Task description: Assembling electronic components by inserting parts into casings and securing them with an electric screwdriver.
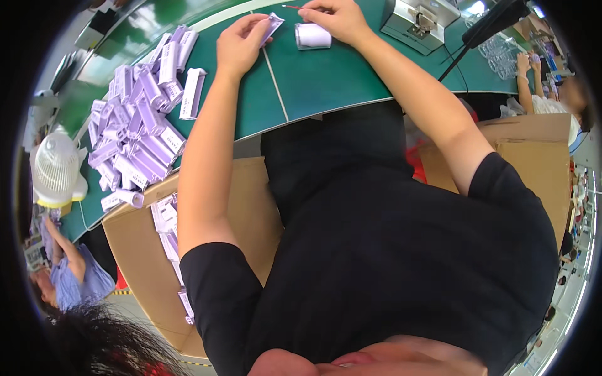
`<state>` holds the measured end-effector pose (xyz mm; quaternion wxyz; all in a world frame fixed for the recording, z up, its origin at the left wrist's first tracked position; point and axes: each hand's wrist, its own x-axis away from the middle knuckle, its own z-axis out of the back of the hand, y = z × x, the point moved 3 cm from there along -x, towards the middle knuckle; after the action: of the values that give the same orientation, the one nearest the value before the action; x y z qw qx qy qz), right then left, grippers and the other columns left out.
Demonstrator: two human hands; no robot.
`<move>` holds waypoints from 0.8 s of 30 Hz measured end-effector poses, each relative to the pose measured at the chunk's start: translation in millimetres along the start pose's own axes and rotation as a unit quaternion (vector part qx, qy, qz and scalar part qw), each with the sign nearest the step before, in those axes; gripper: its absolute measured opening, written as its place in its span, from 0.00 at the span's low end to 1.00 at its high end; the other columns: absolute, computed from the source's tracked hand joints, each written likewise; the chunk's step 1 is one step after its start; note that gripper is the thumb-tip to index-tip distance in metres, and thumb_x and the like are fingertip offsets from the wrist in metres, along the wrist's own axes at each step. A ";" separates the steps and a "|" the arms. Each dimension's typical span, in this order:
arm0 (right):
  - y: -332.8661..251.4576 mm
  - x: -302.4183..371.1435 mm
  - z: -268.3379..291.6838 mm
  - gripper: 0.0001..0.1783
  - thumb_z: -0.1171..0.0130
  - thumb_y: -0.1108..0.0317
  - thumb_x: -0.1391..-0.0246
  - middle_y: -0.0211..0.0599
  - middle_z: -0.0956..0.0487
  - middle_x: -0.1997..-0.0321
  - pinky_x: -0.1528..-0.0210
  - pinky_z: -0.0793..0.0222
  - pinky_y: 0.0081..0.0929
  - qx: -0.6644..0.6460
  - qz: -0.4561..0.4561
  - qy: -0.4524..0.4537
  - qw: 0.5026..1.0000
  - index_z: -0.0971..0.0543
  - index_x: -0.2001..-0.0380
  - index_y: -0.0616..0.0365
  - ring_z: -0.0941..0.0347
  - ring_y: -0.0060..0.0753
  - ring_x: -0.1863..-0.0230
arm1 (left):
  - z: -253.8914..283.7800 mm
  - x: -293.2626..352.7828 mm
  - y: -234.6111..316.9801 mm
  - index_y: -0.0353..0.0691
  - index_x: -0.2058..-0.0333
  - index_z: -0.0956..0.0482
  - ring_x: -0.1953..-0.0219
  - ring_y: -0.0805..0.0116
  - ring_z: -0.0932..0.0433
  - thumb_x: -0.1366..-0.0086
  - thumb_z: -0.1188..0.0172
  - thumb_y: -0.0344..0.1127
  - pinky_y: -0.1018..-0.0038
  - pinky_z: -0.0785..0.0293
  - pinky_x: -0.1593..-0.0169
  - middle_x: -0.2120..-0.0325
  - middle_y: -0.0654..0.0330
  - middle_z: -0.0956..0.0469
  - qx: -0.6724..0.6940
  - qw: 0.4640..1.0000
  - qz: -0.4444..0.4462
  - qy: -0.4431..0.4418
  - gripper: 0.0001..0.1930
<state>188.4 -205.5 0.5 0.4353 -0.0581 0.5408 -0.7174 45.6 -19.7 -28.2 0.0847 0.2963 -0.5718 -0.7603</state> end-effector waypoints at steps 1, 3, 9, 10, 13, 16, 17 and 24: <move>-0.5 0.2 -1.9 0.08 0.30 0.68 0.40 0.30 0.13 0.69 0.62 0.24 0.20 0.015 -0.015 0.000 1.000 0.12 0.65 0.63 0.20 0.17 0.67 | 2.3 0.9 0.9 0.34 0.54 0.13 0.68 0.73 0.14 0.30 0.35 0.39 0.79 0.20 0.62 0.66 0.60 0.12 -0.004 1.000 0.003 0.002 0.14; 7.1 -5.2 0.6 0.19 0.33 0.56 0.35 0.30 0.16 0.72 0.67 0.27 0.19 0.036 0.032 -0.012 0.999 0.15 0.57 0.64 0.23 0.17 0.72 | 1.8 -4.6 1.3 0.35 0.53 0.13 0.68 0.72 0.13 0.30 0.37 0.38 0.78 0.19 0.62 0.65 0.59 0.12 -0.005 1.000 -0.002 -0.002 0.14; -3.0 -10.2 -7.3 0.13 0.29 0.62 0.39 0.29 0.12 0.66 0.60 0.24 0.17 -0.011 0.000 0.001 1.000 0.11 0.58 0.60 0.19 0.15 0.64 | 14.5 -14.4 -2.5 0.43 0.55 0.12 0.61 0.66 0.13 0.35 0.37 0.41 0.70 0.19 0.54 0.65 0.56 0.12 -0.030 0.999 -0.012 0.015 0.14; -12.8 -9.9 -5.1 0.13 0.29 0.61 0.39 0.29 0.12 0.65 0.61 0.24 0.17 0.022 0.007 0.013 1.000 0.11 0.58 0.59 0.19 0.14 0.65 | 16.3 -16.1 -2.5 0.45 0.55 0.12 0.60 0.62 0.14 0.37 0.38 0.41 0.68 0.20 0.52 0.63 0.55 0.12 -0.059 0.998 0.005 0.001 0.15; -11.1 -3.8 7.5 0.12 0.30 0.62 0.38 0.28 0.12 0.62 0.56 0.22 0.21 0.069 0.042 0.016 0.997 0.11 0.58 0.59 0.20 0.16 0.61 | 5.1 -13.7 8.9 0.40 0.55 0.14 0.59 0.59 0.15 0.40 0.36 0.38 0.66 0.21 0.51 0.59 0.52 0.14 -0.094 0.991 -0.087 0.040 0.15; -5.5 -5.1 0.9 0.09 0.27 0.64 0.42 0.37 0.12 0.64 0.59 0.22 0.25 0.074 0.130 -0.003 0.989 0.10 0.62 0.57 0.18 0.27 0.66 | 12.0 -4.1 -1.7 0.39 0.59 0.17 0.71 0.76 0.24 0.36 0.35 0.34 0.76 0.26 0.64 0.69 0.63 0.19 -0.059 0.998 -0.003 0.037 0.09; -7.7 -3.1 4.9 0.09 0.27 0.64 0.44 0.36 0.13 0.65 0.63 0.24 0.26 0.075 0.115 -0.011 0.990 0.10 0.62 0.56 0.19 0.26 0.69 | 8.4 -1.2 0.9 0.38 0.56 0.19 0.74 0.78 0.24 0.32 0.36 0.32 0.79 0.28 0.68 0.70 0.63 0.18 0.027 0.999 0.030 0.020 0.08; -26.1 8.1 12.2 0.06 0.28 0.69 0.45 0.36 0.16 0.69 0.64 0.26 0.30 0.023 0.107 -0.023 0.994 0.11 0.64 0.55 0.20 0.34 0.66 | 16.4 -5.3 9.7 0.36 0.42 0.27 0.56 0.71 0.19 0.38 0.30 0.23 0.76 0.22 0.59 0.49 0.59 0.23 0.150 0.983 0.107 0.000 0.26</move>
<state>175.6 -218.9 24.0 0.5229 -0.0065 0.5169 -0.6778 38.9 -7.0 -14.6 0.1203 0.2432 -0.7076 -0.6525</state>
